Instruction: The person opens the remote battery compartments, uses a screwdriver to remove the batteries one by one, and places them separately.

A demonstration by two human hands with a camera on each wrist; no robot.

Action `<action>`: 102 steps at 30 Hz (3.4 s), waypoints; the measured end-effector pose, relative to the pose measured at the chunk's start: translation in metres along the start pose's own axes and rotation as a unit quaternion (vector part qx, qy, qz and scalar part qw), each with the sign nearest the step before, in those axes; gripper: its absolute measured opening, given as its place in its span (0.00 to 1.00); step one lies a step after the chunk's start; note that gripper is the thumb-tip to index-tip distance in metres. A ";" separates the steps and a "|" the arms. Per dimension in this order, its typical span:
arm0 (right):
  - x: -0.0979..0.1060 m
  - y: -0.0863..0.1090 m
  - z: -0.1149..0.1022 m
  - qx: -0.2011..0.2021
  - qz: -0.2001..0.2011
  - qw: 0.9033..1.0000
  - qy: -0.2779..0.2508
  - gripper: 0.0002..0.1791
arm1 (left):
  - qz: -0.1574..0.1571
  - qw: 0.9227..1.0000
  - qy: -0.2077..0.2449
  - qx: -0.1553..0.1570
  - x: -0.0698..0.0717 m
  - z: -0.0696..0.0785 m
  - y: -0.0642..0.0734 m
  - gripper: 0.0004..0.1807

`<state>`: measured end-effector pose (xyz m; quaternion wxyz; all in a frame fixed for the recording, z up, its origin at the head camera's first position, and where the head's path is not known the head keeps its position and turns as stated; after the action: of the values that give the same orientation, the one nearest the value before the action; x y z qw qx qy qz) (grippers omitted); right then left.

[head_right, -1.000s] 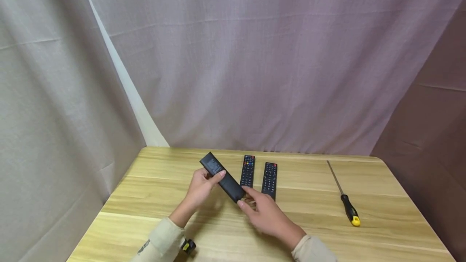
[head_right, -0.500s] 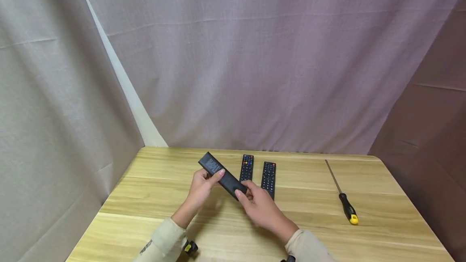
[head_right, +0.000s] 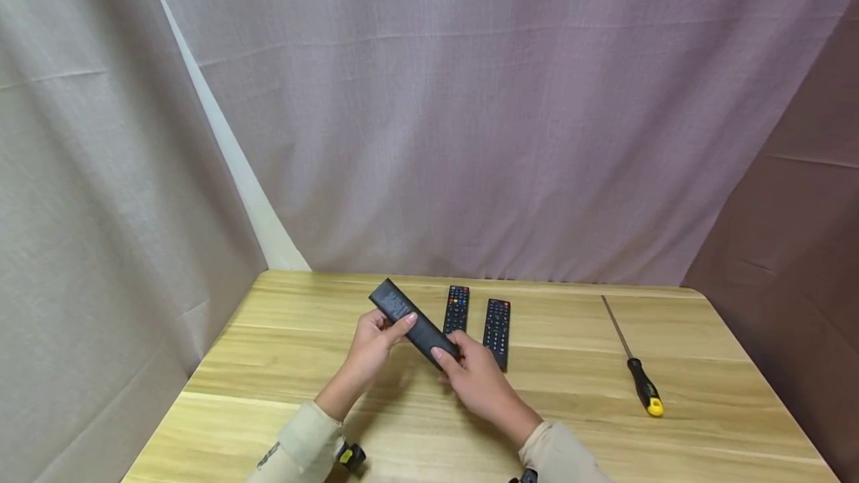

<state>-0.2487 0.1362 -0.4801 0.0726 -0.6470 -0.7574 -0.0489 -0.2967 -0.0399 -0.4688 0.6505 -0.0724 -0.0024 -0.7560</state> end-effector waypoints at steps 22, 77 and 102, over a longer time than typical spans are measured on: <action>0.005 -0.001 0.005 0.037 -0.048 0.998 0.015 0.15 | -0.021 1.000 0.004 0.021 -0.003 -0.010 0.007 0.15; 0.008 -0.008 -0.015 0.063 0.012 0.997 0.050 0.19 | -0.037 0.998 0.051 0.002 -0.013 0.004 0.003 0.17; 0.005 -0.007 -0.010 0.041 -0.002 0.998 0.043 0.18 | -0.044 0.998 0.050 0.014 -0.007 -0.002 0.005 0.19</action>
<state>-0.2558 0.1387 -0.4695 0.1316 -0.6395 -0.7560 -0.0463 -0.2909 -0.0342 -0.4719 0.6167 -0.0252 0.0158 -0.7867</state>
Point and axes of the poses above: each hand's wrist, its own y-axis away from the middle knuckle, its own x-axis out of the back of the hand, z = x × y, the point moved 7 cm from there along -y, towards the middle knuckle, and after that the axes turned 12 degrees about -y, right-handed, at the moved point
